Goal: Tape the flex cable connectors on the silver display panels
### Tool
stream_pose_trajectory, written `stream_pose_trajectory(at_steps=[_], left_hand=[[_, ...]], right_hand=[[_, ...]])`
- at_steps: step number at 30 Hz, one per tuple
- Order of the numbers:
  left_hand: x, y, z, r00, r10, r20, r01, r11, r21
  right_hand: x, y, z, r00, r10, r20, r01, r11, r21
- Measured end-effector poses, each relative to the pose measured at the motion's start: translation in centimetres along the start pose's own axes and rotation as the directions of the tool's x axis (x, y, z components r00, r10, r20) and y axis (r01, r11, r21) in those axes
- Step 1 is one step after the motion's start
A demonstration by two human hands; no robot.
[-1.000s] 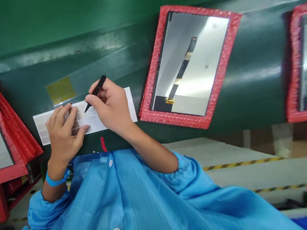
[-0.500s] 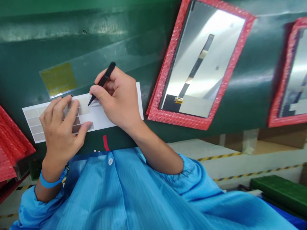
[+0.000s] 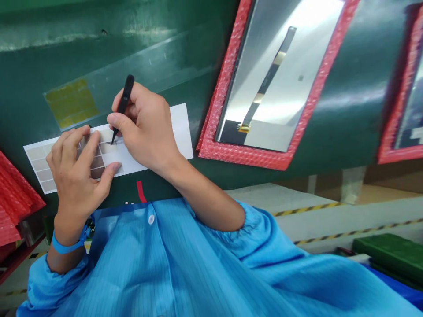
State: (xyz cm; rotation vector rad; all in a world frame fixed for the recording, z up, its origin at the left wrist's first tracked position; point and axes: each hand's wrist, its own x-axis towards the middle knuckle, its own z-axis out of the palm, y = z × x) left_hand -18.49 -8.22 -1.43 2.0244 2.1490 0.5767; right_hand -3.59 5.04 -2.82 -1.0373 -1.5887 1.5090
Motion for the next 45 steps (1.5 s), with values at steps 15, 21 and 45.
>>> stream_pose_trajectory(at_steps=[15,21,45], left_hand=[[4.3,5.0,-1.2,0.985,0.095,-0.144,-0.117,0.982,-0.151],[8.9,14.6,4.5,0.955,0.236,-0.177,-0.283,0.906,-0.317],[9.3,15.0,6.6,0.973,0.224,-0.060,-0.232,0.929,-0.289]], right_hand=[[-3.6,-3.1,-19.4,0.853,-0.077,-0.517,0.069,0.997,-0.036],[-3.8,-1.0,-22.4,0.854,0.028,-0.519,-0.002,0.999,0.050],[-3.7,-2.2,-19.4,0.828,0.152,-0.540,-0.118,0.988,0.097]])
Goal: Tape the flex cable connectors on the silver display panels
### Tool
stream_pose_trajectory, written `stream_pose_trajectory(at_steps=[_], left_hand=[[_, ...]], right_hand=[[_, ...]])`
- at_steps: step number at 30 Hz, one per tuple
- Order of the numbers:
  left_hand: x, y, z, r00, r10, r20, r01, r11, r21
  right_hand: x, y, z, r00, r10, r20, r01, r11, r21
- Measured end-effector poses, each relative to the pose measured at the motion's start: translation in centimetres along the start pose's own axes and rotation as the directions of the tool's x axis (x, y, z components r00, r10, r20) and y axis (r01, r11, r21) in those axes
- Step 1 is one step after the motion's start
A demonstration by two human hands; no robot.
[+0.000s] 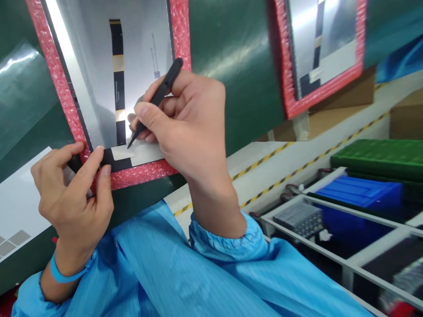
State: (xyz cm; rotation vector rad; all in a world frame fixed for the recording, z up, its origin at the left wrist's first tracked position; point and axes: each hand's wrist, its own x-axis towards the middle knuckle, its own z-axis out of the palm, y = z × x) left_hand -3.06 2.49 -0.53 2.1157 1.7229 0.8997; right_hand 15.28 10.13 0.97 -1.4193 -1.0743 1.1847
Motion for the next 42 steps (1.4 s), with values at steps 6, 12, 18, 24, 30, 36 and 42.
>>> stream_pose_trajectory(at_steps=[6,12,18,24,30,36,42], left_hand=[[0.0,0.2,-0.1,0.999,-0.030,0.018,0.030,1.000,-0.002],[0.2,0.4,-0.3,0.998,-0.042,0.049,0.042,0.999,-0.001],[0.2,0.4,-0.2,0.999,0.028,0.044,-0.030,0.999,0.045],[0.2,0.5,0.0,0.999,0.031,0.024,-0.032,0.999,0.032],[0.2,0.8,0.1,0.999,0.041,0.030,-0.043,0.996,0.074],[0.4,1.3,0.1,0.999,0.028,0.021,-0.032,0.984,0.176],[0.2,2.5,0.4,0.993,0.061,0.105,-0.087,0.959,0.270]], right_hand=[[0.0,-0.1,0.2,1.000,0.005,-0.018,-0.005,1.000,0.010],[0.0,-0.1,0.0,1.000,0.027,0.004,-0.027,0.999,-0.031],[0.1,-0.1,0.2,1.000,0.003,-0.004,-0.003,1.000,-0.010],[0.1,-0.2,0.1,1.000,-0.004,-0.015,0.004,1.000,-0.007],[-0.1,-0.3,0.2,1.000,-0.024,-0.002,0.024,0.997,-0.067],[-0.4,0.1,0.5,0.982,-0.130,-0.134,0.121,0.990,-0.068],[-0.1,2.5,-0.3,0.952,-0.157,-0.263,0.177,0.983,0.055]])
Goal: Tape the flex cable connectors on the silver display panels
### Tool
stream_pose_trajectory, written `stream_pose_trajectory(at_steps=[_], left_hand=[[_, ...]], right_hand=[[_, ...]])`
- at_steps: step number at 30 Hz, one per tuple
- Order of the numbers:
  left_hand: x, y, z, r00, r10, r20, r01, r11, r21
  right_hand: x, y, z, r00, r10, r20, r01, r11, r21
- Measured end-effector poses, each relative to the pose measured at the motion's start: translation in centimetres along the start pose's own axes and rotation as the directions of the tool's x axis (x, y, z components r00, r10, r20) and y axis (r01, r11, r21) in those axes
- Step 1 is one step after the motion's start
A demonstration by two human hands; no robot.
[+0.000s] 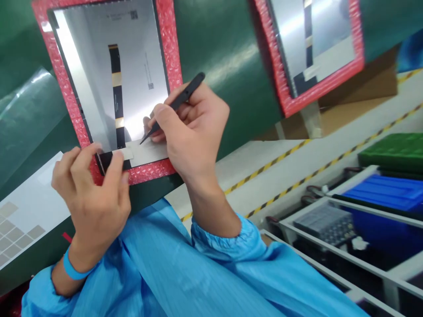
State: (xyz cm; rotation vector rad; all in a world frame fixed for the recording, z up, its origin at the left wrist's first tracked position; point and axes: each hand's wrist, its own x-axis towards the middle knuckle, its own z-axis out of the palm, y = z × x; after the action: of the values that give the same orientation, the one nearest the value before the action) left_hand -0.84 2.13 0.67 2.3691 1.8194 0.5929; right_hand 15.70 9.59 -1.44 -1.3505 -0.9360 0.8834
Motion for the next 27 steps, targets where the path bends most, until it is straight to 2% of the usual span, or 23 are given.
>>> stream_pose_trajectory(at_steps=[4,6,9,12,15,17,19,21,27], left_hand=[[0.0,1.4,0.5,0.988,-0.005,0.153,-0.004,0.998,0.056],[-0.1,1.8,0.5,0.982,-0.042,0.184,0.030,0.997,0.066],[-0.6,1.5,-0.1,0.976,-0.132,0.175,0.115,0.988,0.107],[-1.4,0.2,-1.1,0.973,-0.187,0.132,0.164,0.973,0.165],[-1.3,-1.5,-2.0,0.973,-0.222,0.065,0.217,0.973,0.076],[-0.2,-2.1,-2.4,0.946,-0.311,0.092,0.320,0.941,-0.110],[1.4,-2.2,-2.5,0.898,-0.400,0.183,0.437,0.859,-0.266],[3.1,-2.3,-2.4,0.853,-0.463,0.242,0.521,0.787,-0.331],[6.0,-4.7,-1.1,0.777,-0.567,0.272,0.625,0.647,-0.436]], right_hand=[[-0.2,0.9,0.0,1.000,-0.009,-0.019,0.010,0.999,0.046],[-0.3,1.0,0.2,0.999,-0.020,-0.040,0.022,0.999,0.038],[-0.3,1.1,0.4,0.996,-0.024,-0.083,0.026,0.999,0.031],[-0.3,1.3,0.6,0.994,-0.022,-0.106,0.027,0.999,0.047],[-0.3,1.4,0.9,0.994,0.003,-0.110,0.006,0.996,0.087],[-0.2,1.5,1.1,0.993,0.040,-0.114,-0.025,0.991,0.132],[0.0,1.4,1.3,0.988,0.091,-0.126,-0.065,0.979,0.192],[0.2,1.3,1.5,0.980,0.152,-0.130,-0.114,0.959,0.260],[0.7,1.1,1.8,0.965,0.247,-0.087,-0.202,0.913,0.354]])
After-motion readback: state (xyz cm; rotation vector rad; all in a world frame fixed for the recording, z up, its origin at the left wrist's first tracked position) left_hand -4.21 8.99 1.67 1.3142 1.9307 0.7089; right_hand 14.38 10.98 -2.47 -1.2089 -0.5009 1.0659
